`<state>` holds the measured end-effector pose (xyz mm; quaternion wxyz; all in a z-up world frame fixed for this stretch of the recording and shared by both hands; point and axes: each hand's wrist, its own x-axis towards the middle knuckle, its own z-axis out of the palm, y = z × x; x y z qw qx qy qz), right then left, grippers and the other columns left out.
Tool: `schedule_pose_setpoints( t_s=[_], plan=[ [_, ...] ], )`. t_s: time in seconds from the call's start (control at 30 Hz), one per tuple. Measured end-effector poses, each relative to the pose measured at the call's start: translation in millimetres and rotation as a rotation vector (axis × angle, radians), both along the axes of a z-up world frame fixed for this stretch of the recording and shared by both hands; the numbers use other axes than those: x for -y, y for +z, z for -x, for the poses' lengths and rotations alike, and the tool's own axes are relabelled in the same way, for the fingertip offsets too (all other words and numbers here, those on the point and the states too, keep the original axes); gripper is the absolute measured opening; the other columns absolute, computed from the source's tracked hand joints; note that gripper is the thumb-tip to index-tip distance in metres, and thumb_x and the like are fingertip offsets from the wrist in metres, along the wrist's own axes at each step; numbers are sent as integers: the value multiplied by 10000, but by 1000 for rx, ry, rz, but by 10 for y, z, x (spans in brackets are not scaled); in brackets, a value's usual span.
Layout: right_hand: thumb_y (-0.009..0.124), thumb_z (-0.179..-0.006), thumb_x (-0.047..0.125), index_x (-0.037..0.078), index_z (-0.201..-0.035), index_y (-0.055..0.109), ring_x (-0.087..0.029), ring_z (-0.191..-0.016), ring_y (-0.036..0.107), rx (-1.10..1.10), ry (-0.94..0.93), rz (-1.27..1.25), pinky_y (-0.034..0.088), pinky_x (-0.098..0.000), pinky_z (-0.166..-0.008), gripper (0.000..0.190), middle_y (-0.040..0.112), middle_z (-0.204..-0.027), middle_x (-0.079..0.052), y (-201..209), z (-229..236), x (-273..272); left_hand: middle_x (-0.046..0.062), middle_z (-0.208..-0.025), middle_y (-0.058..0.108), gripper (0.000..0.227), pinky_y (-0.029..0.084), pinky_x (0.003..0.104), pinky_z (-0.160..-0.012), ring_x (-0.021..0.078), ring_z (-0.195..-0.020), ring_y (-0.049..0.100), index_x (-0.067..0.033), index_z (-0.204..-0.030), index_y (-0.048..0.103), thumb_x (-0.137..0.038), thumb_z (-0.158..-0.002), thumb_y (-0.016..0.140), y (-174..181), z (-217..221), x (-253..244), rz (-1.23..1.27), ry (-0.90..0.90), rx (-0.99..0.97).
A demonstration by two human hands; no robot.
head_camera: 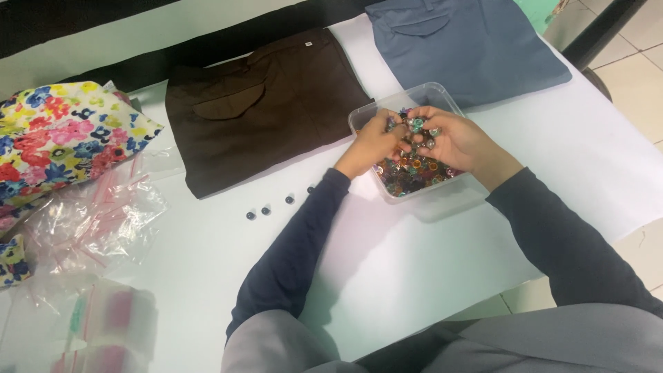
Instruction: Sorting small colorful buttons from a container and placing them into small plastic bags on a white work surface.
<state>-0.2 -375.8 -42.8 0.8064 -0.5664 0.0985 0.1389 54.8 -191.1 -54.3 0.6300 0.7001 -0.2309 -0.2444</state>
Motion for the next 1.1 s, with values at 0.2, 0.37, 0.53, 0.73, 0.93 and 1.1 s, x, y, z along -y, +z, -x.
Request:
schedule_pose_setpoints(
  t_s=[0.2, 0.37, 0.53, 0.73, 0.93, 1.1],
  plan=[
    [424, -951, 124, 102, -1263, 541, -175, -965, 565, 18, -28, -56, 506, -317, -742, 334, 474, -1035, -46, -53, -21, 45, 161, -1115, 550, 338, 630, 236, -675, 165, -853, 680, 38, -1264, 481, -117, -966, 522, 164, 44, -74, 126, -15, -217],
    [417, -858, 50, 90, -1260, 524, -207, -1004, 583, 41, -17, -44, 504, -310, -758, 418, 459, -1081, -50, -63, -19, 50, 160, -1086, 567, 315, 647, 247, -655, 180, -829, 707, 16, -1253, 504, -104, -962, 521, 47, 2, -26, 125, -8, -199],
    [417, -795, -57, 49, -1268, 524, -230, -1030, 584, 67, -25, -22, 499, -300, -766, 496, 453, -1084, -55, -164, -64, 100, 147, -1042, 574, 334, 665, 264, -655, 194, -832, 728, 9, -1233, 533, -127, -935, 597, 59, 9, -40, 100, 0, -135],
    [434, -911, -62, 70, -1340, 517, -216, -1067, 604, 96, -65, 92, 565, -325, -824, 456, 476, -1189, -65, -54, -17, 22, 255, -1192, 583, 434, 668, 317, -698, 221, -827, 714, -71, -1255, 545, -263, -887, 673, 117, 117, -65, -86, 56, 101],
    [453, -960, -25, 50, -1310, 519, -214, -1025, 648, 106, -80, 120, 606, -341, -786, 364, 511, -1132, -61, 61, 45, -76, 205, -1164, 609, 361, 494, 551, -1017, 440, -1196, 609, -118, -1250, 528, -180, -913, 645, 69, 294, 4, -96, 205, 471],
    [470, -999, 9, 53, -1269, 561, -179, -986, 645, 94, -67, 130, 606, -315, -738, 289, 538, -1067, -58, 18, 14, -63, 182, -1137, 503, 280, 633, 517, -810, 465, -1010, 700, -85, -1218, 524, -64, -949, 601, 178, 502, 4, -192, 209, 746]
  ],
)
